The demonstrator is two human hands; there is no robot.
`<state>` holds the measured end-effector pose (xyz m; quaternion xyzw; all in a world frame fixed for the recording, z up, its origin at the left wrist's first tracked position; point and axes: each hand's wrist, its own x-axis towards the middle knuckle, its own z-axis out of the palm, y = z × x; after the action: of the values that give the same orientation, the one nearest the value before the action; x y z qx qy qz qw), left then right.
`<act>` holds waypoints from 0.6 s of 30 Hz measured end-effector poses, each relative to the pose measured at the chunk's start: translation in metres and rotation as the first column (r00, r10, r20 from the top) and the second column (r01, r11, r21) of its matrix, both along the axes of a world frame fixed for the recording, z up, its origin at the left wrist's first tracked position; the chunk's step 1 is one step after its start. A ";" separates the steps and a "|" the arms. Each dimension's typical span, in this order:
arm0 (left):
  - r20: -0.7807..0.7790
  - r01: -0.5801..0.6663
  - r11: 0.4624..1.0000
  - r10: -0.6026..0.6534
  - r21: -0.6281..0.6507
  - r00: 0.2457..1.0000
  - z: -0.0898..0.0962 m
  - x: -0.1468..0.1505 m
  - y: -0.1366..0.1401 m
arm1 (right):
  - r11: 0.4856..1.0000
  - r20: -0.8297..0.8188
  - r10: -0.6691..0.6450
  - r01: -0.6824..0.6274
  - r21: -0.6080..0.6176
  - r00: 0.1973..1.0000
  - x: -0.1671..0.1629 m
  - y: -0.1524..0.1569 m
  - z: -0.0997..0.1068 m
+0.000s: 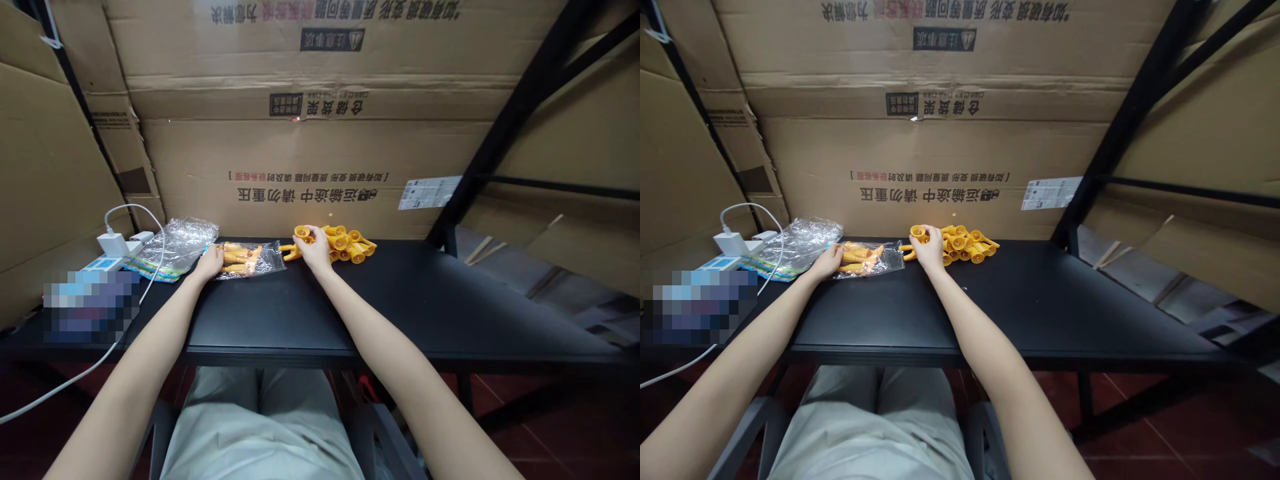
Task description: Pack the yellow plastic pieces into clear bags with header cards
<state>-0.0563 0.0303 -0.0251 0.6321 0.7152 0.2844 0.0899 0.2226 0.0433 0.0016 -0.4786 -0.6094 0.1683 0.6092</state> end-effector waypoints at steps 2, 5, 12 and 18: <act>-0.009 0.002 1.000 -0.002 -0.002 1.000 0.000 0.000 0.000 | 0.993 -0.048 0.120 -0.121 -0.015 0.992 -0.004 -0.007 0.004; -0.020 0.005 1.000 -0.006 -0.016 1.000 0.000 0.000 0.001 | 0.973 0.073 0.230 -0.226 -0.052 0.970 -0.007 -0.016 0.008; -0.016 0.013 1.000 -0.013 -0.003 1.000 -0.003 -0.002 0.003 | 0.961 0.515 0.275 -0.236 -0.140 0.812 -0.004 -0.013 -0.004; -0.001 0.014 1.000 -0.014 -0.019 1.000 -0.003 -0.002 0.003 | 0.932 0.603 0.359 -0.307 -0.193 0.712 -0.004 -0.007 -0.013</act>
<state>-0.0584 0.0337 -0.0279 0.6363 0.7136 0.2766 0.0974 0.2181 0.0366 -0.0113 -0.4128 -0.8464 0.1292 0.3107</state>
